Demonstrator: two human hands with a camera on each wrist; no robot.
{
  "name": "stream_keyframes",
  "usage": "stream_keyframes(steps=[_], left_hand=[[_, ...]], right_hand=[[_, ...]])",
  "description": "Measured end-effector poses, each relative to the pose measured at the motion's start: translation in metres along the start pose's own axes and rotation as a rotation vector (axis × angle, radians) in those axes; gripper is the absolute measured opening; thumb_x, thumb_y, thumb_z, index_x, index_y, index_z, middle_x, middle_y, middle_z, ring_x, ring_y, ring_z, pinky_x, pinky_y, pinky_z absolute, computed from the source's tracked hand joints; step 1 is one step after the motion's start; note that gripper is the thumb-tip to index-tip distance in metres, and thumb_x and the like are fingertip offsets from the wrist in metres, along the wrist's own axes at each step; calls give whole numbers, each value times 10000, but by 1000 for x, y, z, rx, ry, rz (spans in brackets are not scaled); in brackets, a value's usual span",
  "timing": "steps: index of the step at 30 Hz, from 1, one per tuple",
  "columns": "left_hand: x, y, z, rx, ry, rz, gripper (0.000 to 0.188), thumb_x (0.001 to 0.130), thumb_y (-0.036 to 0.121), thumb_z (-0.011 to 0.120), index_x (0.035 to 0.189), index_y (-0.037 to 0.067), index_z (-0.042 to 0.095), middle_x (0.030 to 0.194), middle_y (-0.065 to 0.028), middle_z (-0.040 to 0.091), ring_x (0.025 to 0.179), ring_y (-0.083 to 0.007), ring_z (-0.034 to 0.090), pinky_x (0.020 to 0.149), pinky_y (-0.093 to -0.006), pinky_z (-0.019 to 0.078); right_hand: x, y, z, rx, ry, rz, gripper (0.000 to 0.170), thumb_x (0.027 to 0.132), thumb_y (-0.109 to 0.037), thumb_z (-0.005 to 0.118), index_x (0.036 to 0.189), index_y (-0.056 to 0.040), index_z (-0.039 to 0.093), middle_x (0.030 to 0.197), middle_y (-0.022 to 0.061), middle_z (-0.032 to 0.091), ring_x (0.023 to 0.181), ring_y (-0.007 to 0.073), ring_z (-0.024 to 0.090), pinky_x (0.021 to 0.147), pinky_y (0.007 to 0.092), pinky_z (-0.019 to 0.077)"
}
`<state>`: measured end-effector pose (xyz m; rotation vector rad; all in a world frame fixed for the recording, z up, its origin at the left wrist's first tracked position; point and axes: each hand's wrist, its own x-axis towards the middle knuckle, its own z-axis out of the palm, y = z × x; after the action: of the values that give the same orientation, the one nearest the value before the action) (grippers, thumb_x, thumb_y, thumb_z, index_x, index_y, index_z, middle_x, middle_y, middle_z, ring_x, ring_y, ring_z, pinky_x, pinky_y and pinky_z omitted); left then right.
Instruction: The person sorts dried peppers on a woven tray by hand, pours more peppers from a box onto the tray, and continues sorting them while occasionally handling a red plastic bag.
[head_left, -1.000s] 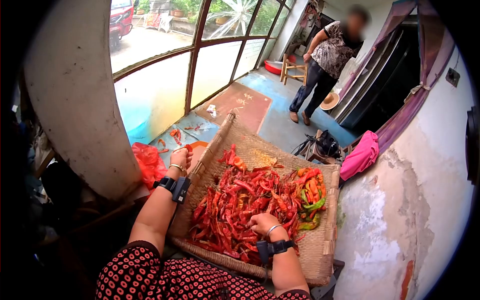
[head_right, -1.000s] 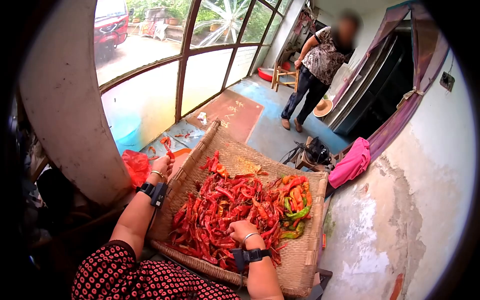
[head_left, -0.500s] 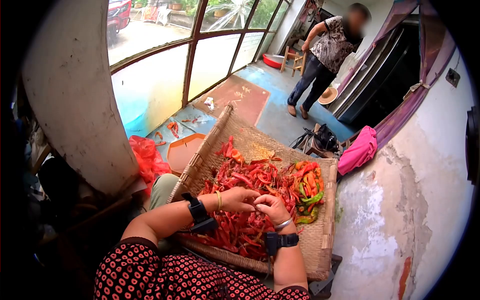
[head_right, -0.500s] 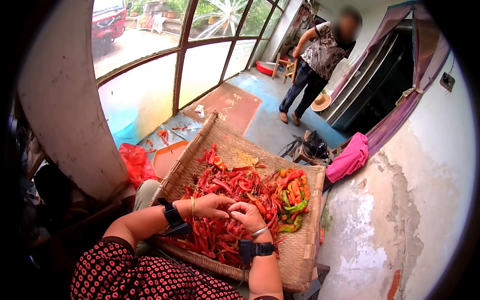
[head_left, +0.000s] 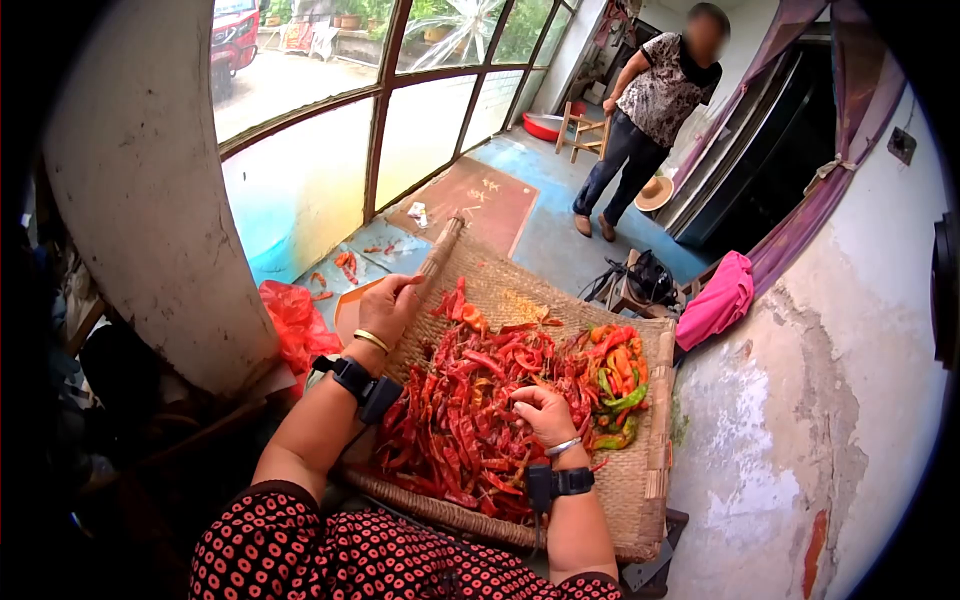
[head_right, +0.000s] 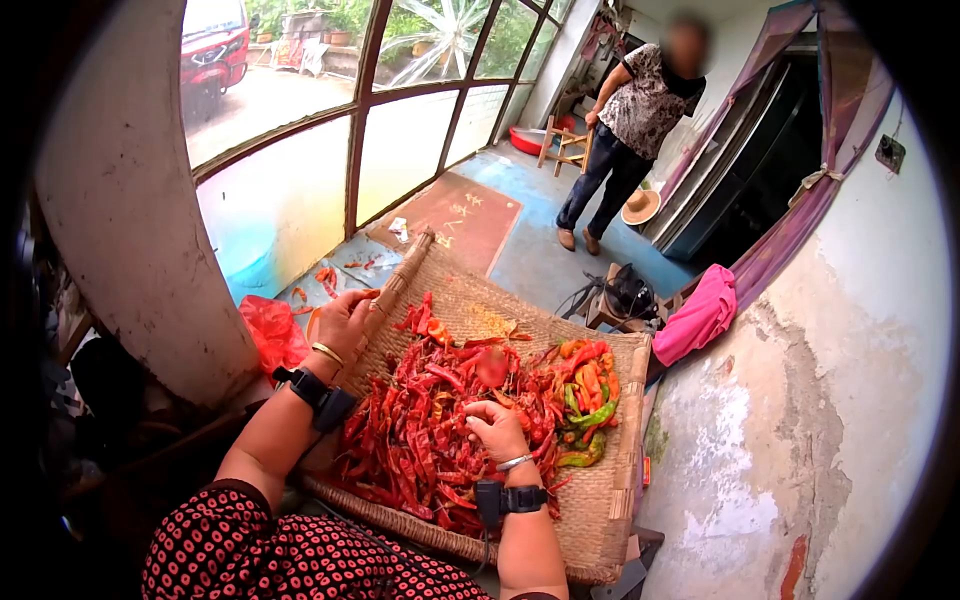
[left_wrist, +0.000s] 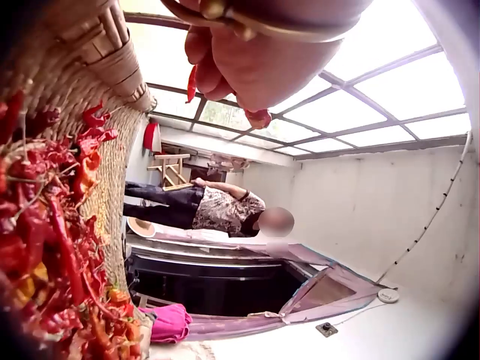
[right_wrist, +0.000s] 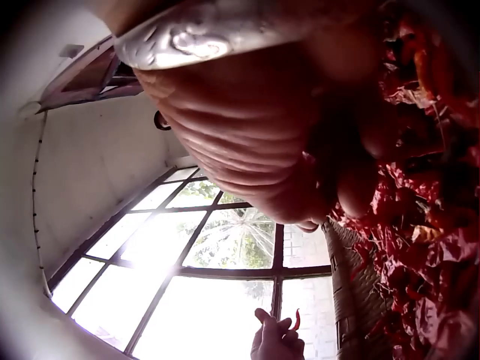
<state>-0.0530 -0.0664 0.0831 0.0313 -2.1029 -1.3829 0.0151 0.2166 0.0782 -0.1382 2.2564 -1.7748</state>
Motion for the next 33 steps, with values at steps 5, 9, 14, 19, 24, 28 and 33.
stream_keyframes(steps=[5, 9, 14, 19, 24, 28, 33], left_hand=[[13, -84, 5, -64, -56, -471, 164, 805, 116, 517, 883, 11, 616, 637, -62, 601, 549, -122, 569, 520, -261, 447], [11, -115, 7, -280, -119, -638, 170, 811, 61, 463, 894, 2, 599, 618, -24, 543, 496, -100, 517, 444, -230, 415], [12, -141, 12, -295, -128, -716, 172, 803, 58, 465, 902, -3, 592, 612, -25, 536, 485, -110, 522, 425, -258, 420], [5, -143, 15, 534, 110, 123, 204, 785, 91, 499, 938, -18, 579, 725, -131, 595, 680, -185, 579, 616, -295, 465], [-3, -12, 21, -136, -520, -70, 243, 776, 162, 562, 982, 36, 583, 881, -129, 601, 769, -192, 580, 695, -297, 457], [-53, 36, 45, -333, -1169, 81, 331, 781, 183, 602, 1054, 17, 518, 796, -34, 585, 753, -135, 556, 683, -293, 455], [-88, 38, 60, -173, -1226, 94, 327, 788, 230, 596, 1042, 36, 528, 799, -69, 604, 720, -161, 578, 668, -298, 462]], right_hand=[[2, 1, 4, -189, -21, -25, 162, 773, -80, 549, 919, -30, 599, 815, 40, 614, 628, 95, 566, 571, 241, 470], [4, 13, 10, -447, -44, -125, 168, 743, -118, 558, 881, -42, 619, 832, 71, 627, 714, 164, 595, 657, 284, 475], [3, 10, 18, -526, -93, -194, 177, 728, -105, 551, 880, -43, 617, 859, 75, 614, 771, 179, 583, 689, 291, 466], [7, 21, 17, -543, -80, -289, 166, 743, -95, 553, 888, -40, 612, 854, 60, 611, 717, 137, 580, 643, 268, 470], [2, 3, 18, -221, -19, -36, 182, 761, -80, 551, 928, -25, 598, 838, 57, 620, 688, 130, 596, 623, 260, 476], [0, -2, 20, 3, -8, -47, 140, 784, -33, 533, 916, -11, 575, 787, 29, 594, 605, 79, 552, 533, 209, 452], [-3, -3, 19, 210, 7, -7, 137, 793, -47, 546, 924, -10, 562, 728, 12, 577, 591, 68, 538, 478, 187, 420]])
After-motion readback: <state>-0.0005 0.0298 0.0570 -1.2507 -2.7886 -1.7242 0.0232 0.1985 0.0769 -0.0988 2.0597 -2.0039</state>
